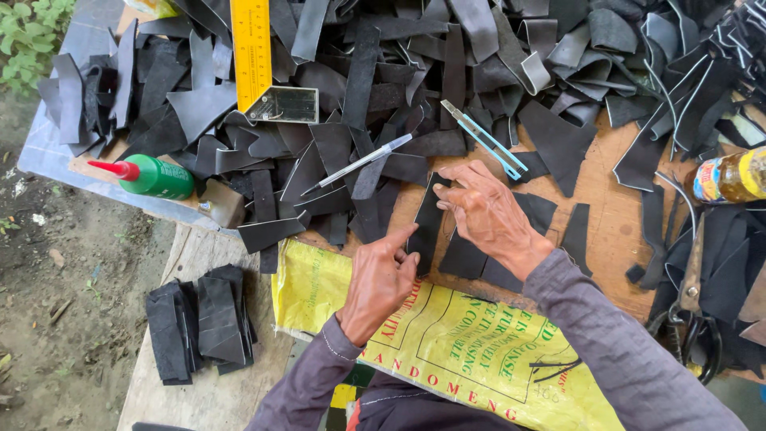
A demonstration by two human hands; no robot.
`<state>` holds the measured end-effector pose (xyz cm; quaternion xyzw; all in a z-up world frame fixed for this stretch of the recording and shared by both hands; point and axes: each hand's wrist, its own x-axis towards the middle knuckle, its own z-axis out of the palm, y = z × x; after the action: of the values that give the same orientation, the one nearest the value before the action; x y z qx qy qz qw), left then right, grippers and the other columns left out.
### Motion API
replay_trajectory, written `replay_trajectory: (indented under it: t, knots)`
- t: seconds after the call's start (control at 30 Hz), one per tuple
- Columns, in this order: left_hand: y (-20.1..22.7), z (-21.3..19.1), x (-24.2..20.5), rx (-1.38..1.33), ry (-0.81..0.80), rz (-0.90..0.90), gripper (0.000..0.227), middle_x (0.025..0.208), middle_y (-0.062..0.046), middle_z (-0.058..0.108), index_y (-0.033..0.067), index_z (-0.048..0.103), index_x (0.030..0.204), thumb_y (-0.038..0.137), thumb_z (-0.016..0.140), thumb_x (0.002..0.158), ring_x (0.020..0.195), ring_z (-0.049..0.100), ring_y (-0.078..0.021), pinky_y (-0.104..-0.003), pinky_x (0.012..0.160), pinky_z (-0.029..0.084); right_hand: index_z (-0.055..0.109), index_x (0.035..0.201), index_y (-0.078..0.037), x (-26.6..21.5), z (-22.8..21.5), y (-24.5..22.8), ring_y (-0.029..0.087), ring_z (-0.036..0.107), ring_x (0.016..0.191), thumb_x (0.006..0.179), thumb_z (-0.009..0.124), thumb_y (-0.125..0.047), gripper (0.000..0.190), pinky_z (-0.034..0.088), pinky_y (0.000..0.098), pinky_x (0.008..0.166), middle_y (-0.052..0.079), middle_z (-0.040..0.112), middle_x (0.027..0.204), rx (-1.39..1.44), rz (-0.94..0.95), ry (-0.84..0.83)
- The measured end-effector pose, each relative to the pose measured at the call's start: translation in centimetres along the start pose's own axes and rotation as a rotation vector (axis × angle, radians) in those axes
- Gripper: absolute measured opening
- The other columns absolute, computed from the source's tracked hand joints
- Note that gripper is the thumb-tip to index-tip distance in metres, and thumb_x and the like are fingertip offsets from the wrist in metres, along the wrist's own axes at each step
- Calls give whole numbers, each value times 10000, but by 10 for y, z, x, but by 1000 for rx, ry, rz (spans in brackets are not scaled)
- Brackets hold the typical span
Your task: The person arranges and cuts black leather pieces on a wooden workbench. They use a ruler and a utility knife to measure and trim the material, then use scissors to cut additional strips. The person handles the leather pieces by hand, stacking them and placing a rectangular board on top.
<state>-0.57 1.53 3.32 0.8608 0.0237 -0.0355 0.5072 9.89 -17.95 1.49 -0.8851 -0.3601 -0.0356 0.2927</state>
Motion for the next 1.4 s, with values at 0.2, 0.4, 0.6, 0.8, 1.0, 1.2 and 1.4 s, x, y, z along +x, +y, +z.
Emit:
replay_trajectory:
  t: [0.2, 0.4, 0.6, 0.8, 1.0, 1.2, 1.4]
  knots:
    - [8, 5, -4, 411, -33, 169, 423, 956, -189, 694, 13, 684, 1224, 11, 717, 801, 836, 664, -358, -489, 678, 503, 794, 1073, -45, -2, 0, -10, 326, 556, 1111, 751, 735, -45, 328, 440, 472, 975, 113, 649, 1169, -166, -20, 85]
    - [16, -1, 10, 571, -138, 452, 622, 1430, -205, 542, -75, 571, 1291, -39, 630, 673, 955, 650, -350, -435, 798, 536, 787, 1101, -63, -1, -4, -13, 319, 545, 1089, 738, 723, -58, 369, 390, 468, 900, 110, 631, 1209, -199, 5, 43]
    - [14, -1, 14, 576, -193, 457, 588, 1524, -246, 448, -108, 522, 1352, -61, 574, 768, 966, 660, -373, -436, 837, 540, 720, 1221, 31, -5, 2, -5, 339, 561, 1144, 789, 649, 26, 439, 483, 407, 1001, 154, 611, 1267, 43, 9, 66]
    - [17, -4, 23, 494, -324, 383, 683, 1572, -317, 313, -132, 440, 1384, -103, 531, 708, 889, 671, -433, -463, 762, 553, 739, 1144, 4, 9, -3, 20, 338, 612, 1090, 795, 625, 57, 370, 499, 401, 947, 152, 650, 1181, 170, -17, -73]
    - [15, -3, 25, 447, -283, 438, 642, 1572, -297, 333, -108, 448, 1402, -95, 534, 766, 945, 669, -440, -462, 795, 556, 771, 1081, -46, 36, -11, 28, 342, 639, 1065, 800, 595, 49, 345, 486, 446, 967, 130, 746, 1139, 192, -54, -83]
    - [11, 0, 28, 480, -296, 420, 686, 1586, -279, 325, -113, 405, 1450, -108, 509, 771, 964, 667, -431, -462, 811, 551, 732, 1187, -24, 38, -33, 14, 316, 665, 1134, 910, 551, 34, 337, 513, 412, 1017, 137, 728, 1215, 385, -80, 45]
    - [14, -3, 28, 458, -327, 406, 701, 1601, -287, 301, -119, 373, 1469, -102, 539, 788, 956, 652, -449, -480, 821, 533, 735, 1132, -28, -63, -89, 3, 260, 691, 1018, 1005, 646, 1, 157, 531, 342, 905, 114, 733, 1103, 136, 317, 390]
